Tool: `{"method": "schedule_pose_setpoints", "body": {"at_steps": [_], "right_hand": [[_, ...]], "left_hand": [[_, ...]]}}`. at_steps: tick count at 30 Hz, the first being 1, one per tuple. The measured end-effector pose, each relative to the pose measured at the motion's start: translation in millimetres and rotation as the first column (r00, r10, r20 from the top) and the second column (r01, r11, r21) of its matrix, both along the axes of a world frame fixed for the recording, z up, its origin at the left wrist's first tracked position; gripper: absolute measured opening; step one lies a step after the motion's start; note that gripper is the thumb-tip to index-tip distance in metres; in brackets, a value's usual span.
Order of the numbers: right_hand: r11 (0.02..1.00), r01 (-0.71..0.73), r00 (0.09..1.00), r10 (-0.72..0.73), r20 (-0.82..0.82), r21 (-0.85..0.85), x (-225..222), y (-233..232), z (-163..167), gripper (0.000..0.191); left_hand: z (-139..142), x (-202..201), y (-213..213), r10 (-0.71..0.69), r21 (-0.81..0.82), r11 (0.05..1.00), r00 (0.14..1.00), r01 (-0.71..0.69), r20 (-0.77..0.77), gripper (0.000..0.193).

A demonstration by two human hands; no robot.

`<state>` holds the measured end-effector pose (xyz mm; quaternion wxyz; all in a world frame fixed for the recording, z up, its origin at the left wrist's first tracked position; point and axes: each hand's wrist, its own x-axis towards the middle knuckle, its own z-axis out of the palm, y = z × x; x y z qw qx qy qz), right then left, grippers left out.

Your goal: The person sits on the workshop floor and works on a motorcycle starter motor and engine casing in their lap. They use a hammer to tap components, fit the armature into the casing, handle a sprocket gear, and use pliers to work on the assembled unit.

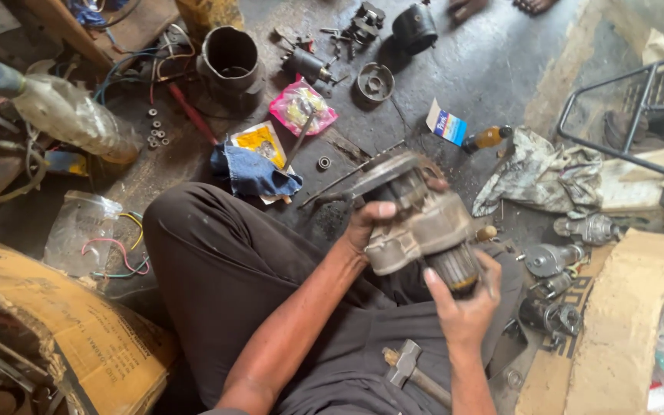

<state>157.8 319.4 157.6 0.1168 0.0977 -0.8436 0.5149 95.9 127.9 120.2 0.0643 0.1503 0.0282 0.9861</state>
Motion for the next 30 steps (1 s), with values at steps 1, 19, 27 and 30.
{"method": "schedule_pose_setpoints", "body": {"at_steps": [1, 19, 27, 30], "right_hand": [[1.000, -0.010, 1.000, 0.010, -0.020, 0.018, -1.0, -4.6, 6.6, 0.069], [0.531, -0.420, 0.904, 0.178, 0.388, 0.736, -76.4, -10.5, 68.2, 0.068], [0.682, -0.622, 0.677, 0.222, 0.702, 0.384, -104.5, 2.5, 61.9, 0.067], [0.602, -0.465, 0.856, 0.119, 0.503, 0.649, -96.1, -4.3, 63.1, 0.072]], "left_hand": [[-0.7, 0.0, 1.7, 0.034, -0.009, 0.999, 0.999, -0.034, 0.028, 0.078], [-18.6, 1.1, 1.7, -0.008, -0.096, 0.995, 0.998, 0.013, 0.056, 0.067], [-16.1, 4.8, 4.3, -0.021, -0.114, 0.993, 0.993, 0.034, 0.114, 0.071], [-9.3, 1.9, 5.4, 0.073, -0.184, 0.982, 0.987, -0.046, 0.144, 0.070]]}}
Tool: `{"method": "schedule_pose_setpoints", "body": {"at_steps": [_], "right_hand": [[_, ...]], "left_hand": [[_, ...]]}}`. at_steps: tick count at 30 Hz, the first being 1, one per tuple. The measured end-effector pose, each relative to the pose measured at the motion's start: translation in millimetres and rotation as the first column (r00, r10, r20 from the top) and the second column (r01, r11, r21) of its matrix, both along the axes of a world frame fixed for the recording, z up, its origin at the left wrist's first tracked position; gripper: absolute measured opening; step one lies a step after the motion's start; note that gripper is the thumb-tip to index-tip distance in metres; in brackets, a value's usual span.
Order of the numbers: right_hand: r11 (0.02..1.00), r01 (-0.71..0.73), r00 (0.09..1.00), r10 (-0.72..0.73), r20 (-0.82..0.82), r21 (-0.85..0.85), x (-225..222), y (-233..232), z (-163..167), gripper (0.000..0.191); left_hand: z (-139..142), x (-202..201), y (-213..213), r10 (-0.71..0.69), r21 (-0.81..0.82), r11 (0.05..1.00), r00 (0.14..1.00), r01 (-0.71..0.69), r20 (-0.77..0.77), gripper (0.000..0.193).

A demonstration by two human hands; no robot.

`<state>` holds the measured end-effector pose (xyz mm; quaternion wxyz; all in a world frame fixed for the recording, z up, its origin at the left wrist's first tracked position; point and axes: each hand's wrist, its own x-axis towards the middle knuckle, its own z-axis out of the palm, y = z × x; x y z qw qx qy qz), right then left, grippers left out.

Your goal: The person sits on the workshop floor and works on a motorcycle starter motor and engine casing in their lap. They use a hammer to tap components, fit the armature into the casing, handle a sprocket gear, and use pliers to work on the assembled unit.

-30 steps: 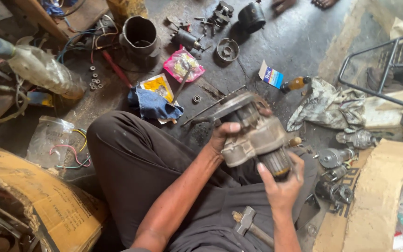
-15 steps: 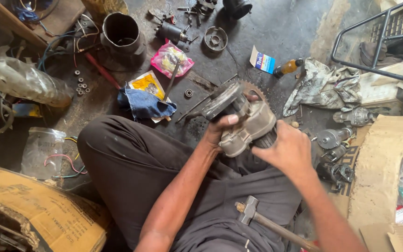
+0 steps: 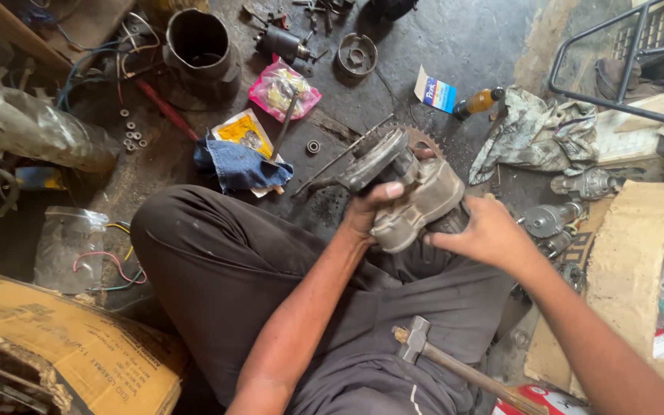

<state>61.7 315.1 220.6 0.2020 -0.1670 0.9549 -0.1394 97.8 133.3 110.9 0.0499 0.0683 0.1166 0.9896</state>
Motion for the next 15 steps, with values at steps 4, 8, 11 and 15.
{"method": "schedule_pose_setpoints", "body": {"at_steps": [4, 8, 11, 15], "right_hand": [[0.966, 0.016, 0.848, 0.124, -0.515, 0.259, 24.2, -15.4, -3.3, 0.084], [0.960, -0.040, 0.875, 0.167, -0.454, 0.276, 21.0, -14.0, -7.0, 0.062], [0.995, -0.065, 0.982, 0.077, -0.170, 0.076, 7.6, 3.9, -6.1, 0.059], [0.967, 0.043, 0.946, 0.041, 0.321, -0.249, -9.9, 20.3, -11.8, 0.058]], "left_hand": [[7.1, 0.7, 3.1, 0.043, -0.007, 0.999, 0.998, -0.042, 0.049, 0.069], [5.4, 3.8, 2.0, 0.037, -0.048, 0.998, 0.998, -0.035, 0.041, 0.069], [0.6, 2.1, 0.2, -0.043, 0.009, 0.999, 0.999, 0.044, -0.033, 0.070], [-5.8, -0.8, -0.7, -0.049, 0.012, 0.999, 0.996, 0.050, -0.070, 0.071]]}}
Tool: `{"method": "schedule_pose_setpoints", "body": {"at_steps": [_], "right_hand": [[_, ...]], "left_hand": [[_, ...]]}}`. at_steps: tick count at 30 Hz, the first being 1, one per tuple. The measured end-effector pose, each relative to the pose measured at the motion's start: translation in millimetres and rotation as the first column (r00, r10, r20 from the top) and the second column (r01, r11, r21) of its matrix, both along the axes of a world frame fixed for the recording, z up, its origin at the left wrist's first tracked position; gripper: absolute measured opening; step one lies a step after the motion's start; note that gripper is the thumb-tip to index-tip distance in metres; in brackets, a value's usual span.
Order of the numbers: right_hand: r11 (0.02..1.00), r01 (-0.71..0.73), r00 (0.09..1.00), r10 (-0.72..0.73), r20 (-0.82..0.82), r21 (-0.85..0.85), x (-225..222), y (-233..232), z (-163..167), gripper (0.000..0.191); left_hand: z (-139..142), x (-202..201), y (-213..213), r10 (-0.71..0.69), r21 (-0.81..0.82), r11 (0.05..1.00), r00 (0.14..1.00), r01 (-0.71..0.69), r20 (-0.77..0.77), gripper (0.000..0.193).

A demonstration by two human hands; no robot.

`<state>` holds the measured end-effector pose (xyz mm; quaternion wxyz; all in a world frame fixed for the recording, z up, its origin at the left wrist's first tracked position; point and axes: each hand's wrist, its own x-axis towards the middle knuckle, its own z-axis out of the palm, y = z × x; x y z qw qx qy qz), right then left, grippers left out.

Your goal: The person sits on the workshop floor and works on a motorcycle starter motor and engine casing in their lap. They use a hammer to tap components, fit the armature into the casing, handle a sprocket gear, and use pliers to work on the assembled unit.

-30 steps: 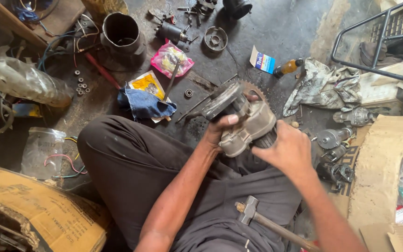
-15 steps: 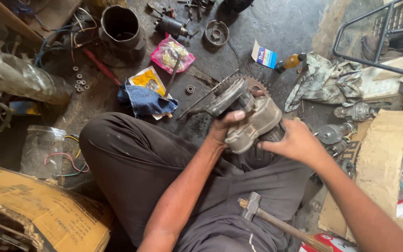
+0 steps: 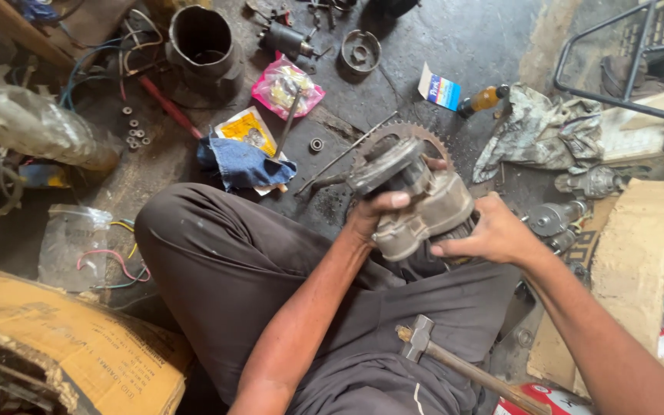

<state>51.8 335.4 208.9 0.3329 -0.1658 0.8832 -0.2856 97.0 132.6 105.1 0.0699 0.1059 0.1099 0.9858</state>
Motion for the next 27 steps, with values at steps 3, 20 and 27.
{"method": "schedule_pose_setpoints", "body": {"at_steps": [3, 20, 27], "right_hand": [[0.999, -0.021, 1.000, 0.021, 0.005, -0.040, -1.8, -1.3, -1.5, 0.063], [0.998, 0.054, 0.990, -0.058, 0.129, 0.030, -5.4, 30.6, -24.6, 0.080], [0.963, 0.006, 0.985, 0.041, -0.170, 0.270, 9.4, 11.8, 1.7, 0.093]], "left_hand": [[-2.2, 1.4, 1.6, -0.031, 0.002, 1.000, 0.999, 0.031, 0.043, 0.072], [-6.5, -1.1, 6.4, 0.000, -0.069, 0.998, 0.999, 0.002, 0.033, 0.076], [-2.9, -1.5, 6.2, 0.009, -0.022, 1.000, 0.999, -0.008, 0.047, 0.073]]}}
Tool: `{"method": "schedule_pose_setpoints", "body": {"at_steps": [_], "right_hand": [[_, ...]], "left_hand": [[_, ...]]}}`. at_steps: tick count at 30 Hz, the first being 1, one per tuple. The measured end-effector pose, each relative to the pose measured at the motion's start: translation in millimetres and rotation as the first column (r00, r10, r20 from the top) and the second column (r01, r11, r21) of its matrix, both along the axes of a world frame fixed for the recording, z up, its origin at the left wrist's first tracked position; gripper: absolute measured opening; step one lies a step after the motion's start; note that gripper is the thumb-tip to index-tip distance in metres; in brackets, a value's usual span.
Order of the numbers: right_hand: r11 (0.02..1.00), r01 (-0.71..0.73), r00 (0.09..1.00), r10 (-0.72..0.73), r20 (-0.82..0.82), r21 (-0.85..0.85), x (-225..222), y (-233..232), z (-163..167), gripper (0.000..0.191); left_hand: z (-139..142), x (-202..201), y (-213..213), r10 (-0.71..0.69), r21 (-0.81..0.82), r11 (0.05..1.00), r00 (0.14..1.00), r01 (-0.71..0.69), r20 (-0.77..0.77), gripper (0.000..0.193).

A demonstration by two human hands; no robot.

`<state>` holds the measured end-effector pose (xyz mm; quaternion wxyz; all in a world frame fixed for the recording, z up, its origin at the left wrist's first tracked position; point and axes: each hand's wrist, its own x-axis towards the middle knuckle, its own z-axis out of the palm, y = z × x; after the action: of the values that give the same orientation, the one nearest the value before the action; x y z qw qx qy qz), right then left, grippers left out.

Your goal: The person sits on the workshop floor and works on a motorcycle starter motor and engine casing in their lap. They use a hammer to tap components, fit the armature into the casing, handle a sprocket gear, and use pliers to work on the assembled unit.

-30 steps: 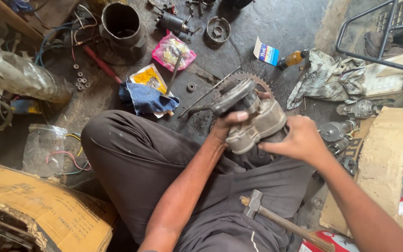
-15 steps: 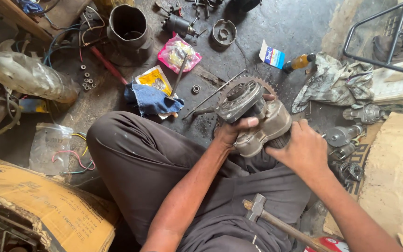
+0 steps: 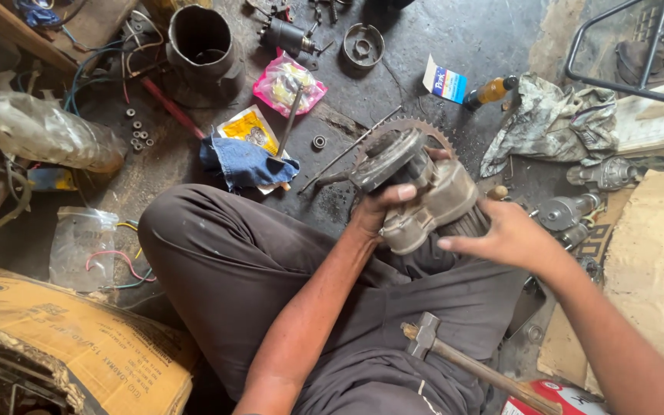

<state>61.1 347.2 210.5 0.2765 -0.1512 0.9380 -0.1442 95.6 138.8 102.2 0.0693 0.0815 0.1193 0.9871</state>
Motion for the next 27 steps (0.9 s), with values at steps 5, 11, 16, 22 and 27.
{"method": "schedule_pose_setpoints", "body": {"at_steps": [5, 11, 16, 22, 27], "right_hand": [[0.949, 0.019, 0.843, 0.154, -0.516, 0.313, 37.6, -33.3, 10.8, 0.080], [0.996, -0.002, 0.961, 0.026, -0.276, 0.085, 14.4, 0.6, -4.6, 0.068], [0.979, 0.160, 0.976, -0.138, 0.169, -0.127, -10.3, 22.5, -28.9, 0.069], [0.993, 0.084, 0.989, -0.094, 0.118, 0.086, -1.0, 0.7, -2.4, 0.072], [0.961, 0.027, 0.788, 0.149, -0.597, 0.276, 48.6, -46.0, 15.1, 0.080]], "left_hand": [[0.9, -4.2, 3.5, 0.065, 0.033, 0.997, 0.998, -0.066, 0.008, 0.076], [-2.5, -4.2, 5.1, 0.065, 0.073, 0.995, 0.998, -0.066, 0.025, 0.077], [-3.2, -2.2, 4.9, 0.039, 0.082, 0.996, 0.999, -0.041, 0.029, 0.075], [-2.2, -3.6, 3.0, 0.067, 0.075, 0.995, 0.997, -0.070, 0.044, 0.073], [-0.5, -2.0, 5.8, 0.041, 0.115, 0.992, 0.996, -0.050, 0.077, 0.073]]}}
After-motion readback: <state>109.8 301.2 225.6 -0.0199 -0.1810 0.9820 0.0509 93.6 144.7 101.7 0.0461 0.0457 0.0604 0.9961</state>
